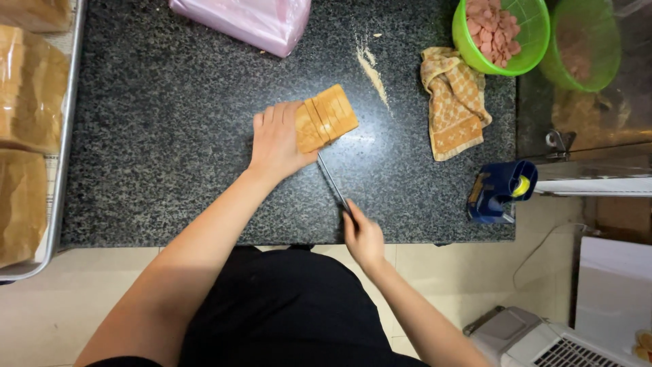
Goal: The person slices a loaf of bread into pieces using a knife, places one piece into a plastic bag, and seals the bag with tape.
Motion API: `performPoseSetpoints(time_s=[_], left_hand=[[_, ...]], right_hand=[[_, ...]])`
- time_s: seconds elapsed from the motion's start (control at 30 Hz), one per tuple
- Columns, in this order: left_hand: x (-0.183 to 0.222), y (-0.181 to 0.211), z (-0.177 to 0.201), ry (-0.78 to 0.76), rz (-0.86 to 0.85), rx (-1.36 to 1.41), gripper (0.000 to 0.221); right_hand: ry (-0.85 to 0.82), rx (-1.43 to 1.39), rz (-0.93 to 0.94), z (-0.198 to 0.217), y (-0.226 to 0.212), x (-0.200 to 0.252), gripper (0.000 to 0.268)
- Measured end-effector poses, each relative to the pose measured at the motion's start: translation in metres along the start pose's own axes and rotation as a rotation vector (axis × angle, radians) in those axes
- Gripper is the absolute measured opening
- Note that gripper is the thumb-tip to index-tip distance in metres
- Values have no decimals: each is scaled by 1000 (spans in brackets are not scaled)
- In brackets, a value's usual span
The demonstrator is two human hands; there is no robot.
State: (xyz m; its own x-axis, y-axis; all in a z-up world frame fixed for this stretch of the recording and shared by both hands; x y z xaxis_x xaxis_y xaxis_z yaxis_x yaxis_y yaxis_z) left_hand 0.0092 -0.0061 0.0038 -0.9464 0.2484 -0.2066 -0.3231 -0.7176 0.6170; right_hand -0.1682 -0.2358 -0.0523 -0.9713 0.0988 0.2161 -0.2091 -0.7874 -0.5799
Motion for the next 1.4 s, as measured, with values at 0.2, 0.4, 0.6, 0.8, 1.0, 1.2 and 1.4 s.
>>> performPoseSetpoints(time_s=[0.2, 0.4, 0.6, 0.8, 1.0, 1.2, 1.4], left_hand=[[1, -1, -1, -21, 8, -37, 98], [2, -5, -11, 16, 46, -90, 99], [1, -5, -8, 24, 23, -83, 102], [11, -10, 4, 29, -72, -36, 108], [17, -12, 11, -11, -40, -43, 105], [15, -12, 6, -9, -12, -32, 103], [13, -9, 10, -51, 38, 24, 100]], right_hand=[[37, -25, 126, -10, -71, -74, 35], [27, -81, 75, -5, -14, -11, 33], [-51, -61, -130, 32, 9, 66, 36], [168, -186, 216, 45, -28, 50, 33], [102, -203, 73, 53, -74, 17, 33], [69, -171, 59, 59, -76, 25, 32], [57, -149, 35, 69, -81, 31, 33]])
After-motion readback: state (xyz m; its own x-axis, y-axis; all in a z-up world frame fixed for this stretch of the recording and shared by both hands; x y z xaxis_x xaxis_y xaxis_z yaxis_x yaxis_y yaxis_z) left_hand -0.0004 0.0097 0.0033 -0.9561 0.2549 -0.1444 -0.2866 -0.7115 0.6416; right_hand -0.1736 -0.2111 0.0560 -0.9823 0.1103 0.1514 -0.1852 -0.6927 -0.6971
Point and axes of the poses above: each hand's wrist, its own x-axis away from the middle knuckle, its own z-axis out of the back of the hand, y = z × x, the point moved 1 cm from there along -x, towards the middle knuckle, and after that the axes turned 4 degrees about -y, right-handed, at the moved point
